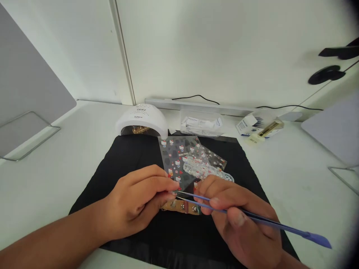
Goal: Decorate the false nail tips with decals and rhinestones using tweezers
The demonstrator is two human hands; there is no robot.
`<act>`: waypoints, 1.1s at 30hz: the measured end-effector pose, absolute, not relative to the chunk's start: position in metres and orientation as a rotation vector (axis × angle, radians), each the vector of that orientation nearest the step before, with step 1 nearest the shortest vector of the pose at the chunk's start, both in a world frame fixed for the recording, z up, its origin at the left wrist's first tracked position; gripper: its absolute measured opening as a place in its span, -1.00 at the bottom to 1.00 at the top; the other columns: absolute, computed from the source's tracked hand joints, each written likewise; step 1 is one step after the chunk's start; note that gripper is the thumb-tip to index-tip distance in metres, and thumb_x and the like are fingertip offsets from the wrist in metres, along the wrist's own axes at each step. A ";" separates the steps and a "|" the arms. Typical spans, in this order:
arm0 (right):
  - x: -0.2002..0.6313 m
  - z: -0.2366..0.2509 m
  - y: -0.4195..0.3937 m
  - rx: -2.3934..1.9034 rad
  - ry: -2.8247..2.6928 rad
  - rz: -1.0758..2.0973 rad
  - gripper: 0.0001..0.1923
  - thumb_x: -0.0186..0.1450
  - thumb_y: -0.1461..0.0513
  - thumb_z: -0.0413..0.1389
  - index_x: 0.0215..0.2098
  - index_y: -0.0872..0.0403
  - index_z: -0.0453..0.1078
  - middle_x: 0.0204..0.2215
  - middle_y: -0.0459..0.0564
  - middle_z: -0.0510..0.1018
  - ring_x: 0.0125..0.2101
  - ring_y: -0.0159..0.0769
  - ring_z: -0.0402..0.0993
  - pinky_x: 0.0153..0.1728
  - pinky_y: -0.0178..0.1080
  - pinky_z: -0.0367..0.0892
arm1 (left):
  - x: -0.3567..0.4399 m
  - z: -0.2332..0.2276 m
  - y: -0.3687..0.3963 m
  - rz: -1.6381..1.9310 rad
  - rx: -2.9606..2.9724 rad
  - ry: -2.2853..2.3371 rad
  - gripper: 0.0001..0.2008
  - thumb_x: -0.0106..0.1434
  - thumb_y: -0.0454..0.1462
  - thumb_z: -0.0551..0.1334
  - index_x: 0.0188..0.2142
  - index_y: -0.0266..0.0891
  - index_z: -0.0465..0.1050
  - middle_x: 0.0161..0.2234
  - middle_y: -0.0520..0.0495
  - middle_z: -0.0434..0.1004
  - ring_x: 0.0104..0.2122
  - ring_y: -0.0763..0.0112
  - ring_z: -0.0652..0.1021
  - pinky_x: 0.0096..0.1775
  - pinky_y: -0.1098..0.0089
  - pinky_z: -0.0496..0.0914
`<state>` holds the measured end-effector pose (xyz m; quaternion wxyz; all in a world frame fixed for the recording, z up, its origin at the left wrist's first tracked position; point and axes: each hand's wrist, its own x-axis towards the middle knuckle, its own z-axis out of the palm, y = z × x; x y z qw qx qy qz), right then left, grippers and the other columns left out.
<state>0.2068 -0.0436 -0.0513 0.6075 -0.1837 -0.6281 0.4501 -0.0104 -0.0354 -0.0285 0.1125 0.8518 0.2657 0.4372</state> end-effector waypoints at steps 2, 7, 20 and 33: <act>0.207 -0.053 -0.044 -0.430 -1.449 1.036 -0.79 0.41 0.22 0.11 -0.17 0.03 0.61 -0.51 0.00 0.56 -0.43 -0.25 0.48 -0.32 -0.10 0.47 | -0.011 -0.028 -0.035 1.277 2.521 0.782 -0.89 0.37 -0.44 0.21 -0.13 -0.41 0.49 -0.28 -0.14 0.56 -0.28 0.53 0.59 -0.23 0.61 0.53; 0.207 -0.052 -0.044 -0.441 -1.457 1.033 -0.79 0.41 0.22 0.11 -0.18 0.02 0.62 -0.51 0.00 0.57 -0.43 -0.24 0.49 -0.32 -0.10 0.47 | -0.012 -0.027 -0.033 1.258 2.557 0.784 -0.89 0.38 -0.44 0.20 -0.14 -0.41 0.49 -0.28 -0.16 0.58 -0.29 0.49 0.61 -0.25 0.59 0.54; 0.208 -0.053 -0.043 -0.429 -1.471 1.048 -0.76 0.41 0.22 0.10 -0.16 0.04 0.63 -0.52 0.02 0.57 -0.43 -0.23 0.48 -0.35 -0.11 0.46 | -0.012 -0.027 -0.034 1.249 2.566 0.785 -0.88 0.36 -0.44 0.21 -0.14 -0.39 0.49 -0.30 -0.15 0.60 -0.28 0.49 0.63 -0.23 0.61 0.55; 0.208 -0.055 -0.043 -0.447 -1.452 1.051 -0.78 0.40 0.23 0.11 -0.18 0.04 0.63 -0.50 0.02 0.55 -0.44 -0.23 0.49 -0.34 -0.09 0.45 | -0.014 -0.025 -0.034 1.208 2.569 0.769 -0.87 0.36 -0.44 0.19 -0.13 -0.32 0.47 -0.30 -0.14 0.63 -0.27 0.45 0.64 -0.24 0.55 0.58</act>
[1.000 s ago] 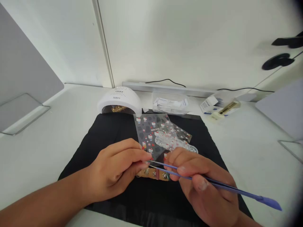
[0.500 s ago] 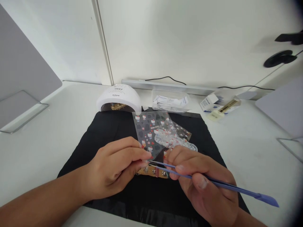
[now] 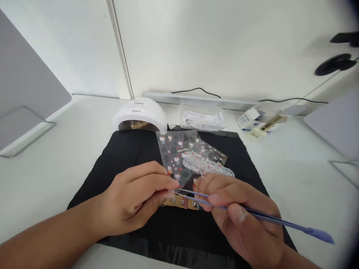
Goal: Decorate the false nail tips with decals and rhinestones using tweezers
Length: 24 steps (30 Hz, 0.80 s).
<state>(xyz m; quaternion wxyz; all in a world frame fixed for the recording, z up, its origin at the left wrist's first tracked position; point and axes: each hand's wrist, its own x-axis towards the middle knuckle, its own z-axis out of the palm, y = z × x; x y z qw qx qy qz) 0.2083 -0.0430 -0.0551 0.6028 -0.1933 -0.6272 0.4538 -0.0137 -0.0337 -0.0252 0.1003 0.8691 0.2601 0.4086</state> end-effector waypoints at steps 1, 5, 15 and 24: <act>0.209 -0.055 -0.043 -0.444 -1.455 1.058 -0.78 0.40 0.23 0.11 -0.18 0.04 0.63 -0.51 0.02 0.55 -0.45 -0.23 0.48 -0.35 -0.09 0.45 | -0.014 -0.025 -0.034 1.207 2.568 0.774 -0.87 0.37 -0.44 0.19 -0.13 -0.32 0.47 -0.29 -0.14 0.62 -0.27 0.45 0.64 -0.24 0.55 0.57; 0.210 -0.053 -0.043 -0.429 -1.463 1.081 -0.77 0.40 0.22 0.10 -0.18 0.03 0.63 -0.51 0.02 0.54 -0.47 -0.23 0.46 -0.40 -0.11 0.43 | -0.014 -0.025 -0.034 1.209 2.570 0.759 -0.88 0.37 -0.45 0.19 -0.14 -0.35 0.47 -0.30 -0.14 0.59 -0.28 0.49 0.62 -0.24 0.60 0.55; 0.208 -0.054 -0.044 -0.450 -1.449 1.068 -0.76 0.40 0.22 0.10 -0.16 0.01 0.63 -0.51 0.01 0.54 -0.47 -0.25 0.46 -0.41 -0.12 0.43 | -0.013 -0.025 -0.032 1.197 2.543 0.743 -0.88 0.36 -0.44 0.20 -0.13 -0.34 0.47 -0.31 -0.12 0.58 -0.30 0.49 0.60 -0.26 0.58 0.55; 0.209 -0.056 -0.045 -0.479 -1.440 1.071 -0.76 0.41 0.24 0.09 -0.12 0.00 0.62 -0.48 0.00 0.56 -0.45 -0.24 0.50 -0.37 -0.11 0.47 | -0.012 -0.028 -0.033 1.202 2.439 0.786 -0.87 0.30 -0.44 0.26 -0.16 -0.35 0.48 -0.32 -0.12 0.58 -0.33 0.46 0.61 -0.32 0.55 0.53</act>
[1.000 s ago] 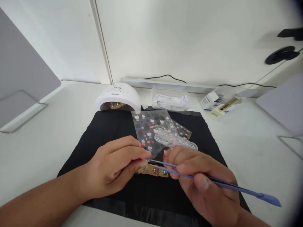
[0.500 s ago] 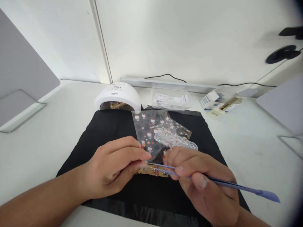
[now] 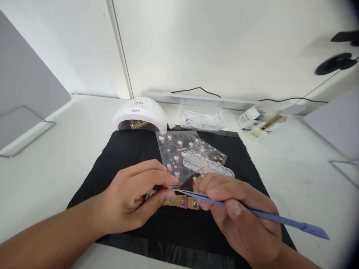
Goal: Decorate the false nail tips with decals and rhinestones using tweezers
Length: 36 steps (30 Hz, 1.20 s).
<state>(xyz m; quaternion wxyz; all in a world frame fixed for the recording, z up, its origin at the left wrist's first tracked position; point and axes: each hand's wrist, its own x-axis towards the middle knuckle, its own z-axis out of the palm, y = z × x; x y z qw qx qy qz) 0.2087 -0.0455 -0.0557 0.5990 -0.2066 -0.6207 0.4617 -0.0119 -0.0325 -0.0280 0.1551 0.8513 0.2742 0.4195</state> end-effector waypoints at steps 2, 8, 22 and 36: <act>0.209 -0.056 -0.046 -0.486 -1.429 1.077 -0.76 0.41 0.24 0.09 -0.11 -0.01 0.62 -0.49 0.00 0.57 -0.45 -0.24 0.50 -0.38 -0.11 0.48 | -0.011 -0.029 -0.032 1.212 2.376 0.773 -0.84 0.27 -0.46 0.28 -0.14 -0.37 0.48 -0.34 -0.09 0.55 -0.36 0.47 0.59 -0.31 0.51 0.54; 0.210 -0.058 -0.047 -0.489 -1.445 1.056 -0.76 0.41 0.23 0.10 -0.10 -0.01 0.62 -0.50 0.00 0.58 -0.49 -0.25 0.50 -0.47 -0.15 0.45 | -0.010 -0.034 -0.030 1.219 2.184 0.696 -0.71 0.22 -0.47 0.30 -0.05 -0.30 0.48 -0.32 -0.06 0.50 -0.42 0.48 0.54 -0.39 0.48 0.51; 0.208 -0.049 -0.048 -0.557 -1.329 1.093 -0.81 0.38 0.21 0.16 -0.18 -0.03 0.66 -0.52 0.01 0.60 -0.57 -0.29 0.51 -0.61 -0.25 0.46 | -0.020 -0.043 -0.014 1.113 2.197 0.683 -0.72 0.23 -0.40 0.31 -0.04 -0.30 0.47 -0.29 -0.10 0.49 -0.34 0.42 0.53 -0.29 0.38 0.49; 0.214 -0.063 -0.026 -0.702 -1.207 1.043 -0.87 0.30 0.18 0.24 -0.33 -0.03 0.67 -0.58 -0.06 0.62 -0.57 -0.35 0.53 -0.57 -0.34 0.46 | -0.053 -0.044 0.028 0.668 2.124 1.725 -0.85 0.35 -0.21 0.19 -0.20 -0.25 0.45 -0.28 -0.02 0.49 -0.34 0.37 0.51 -0.26 0.29 0.46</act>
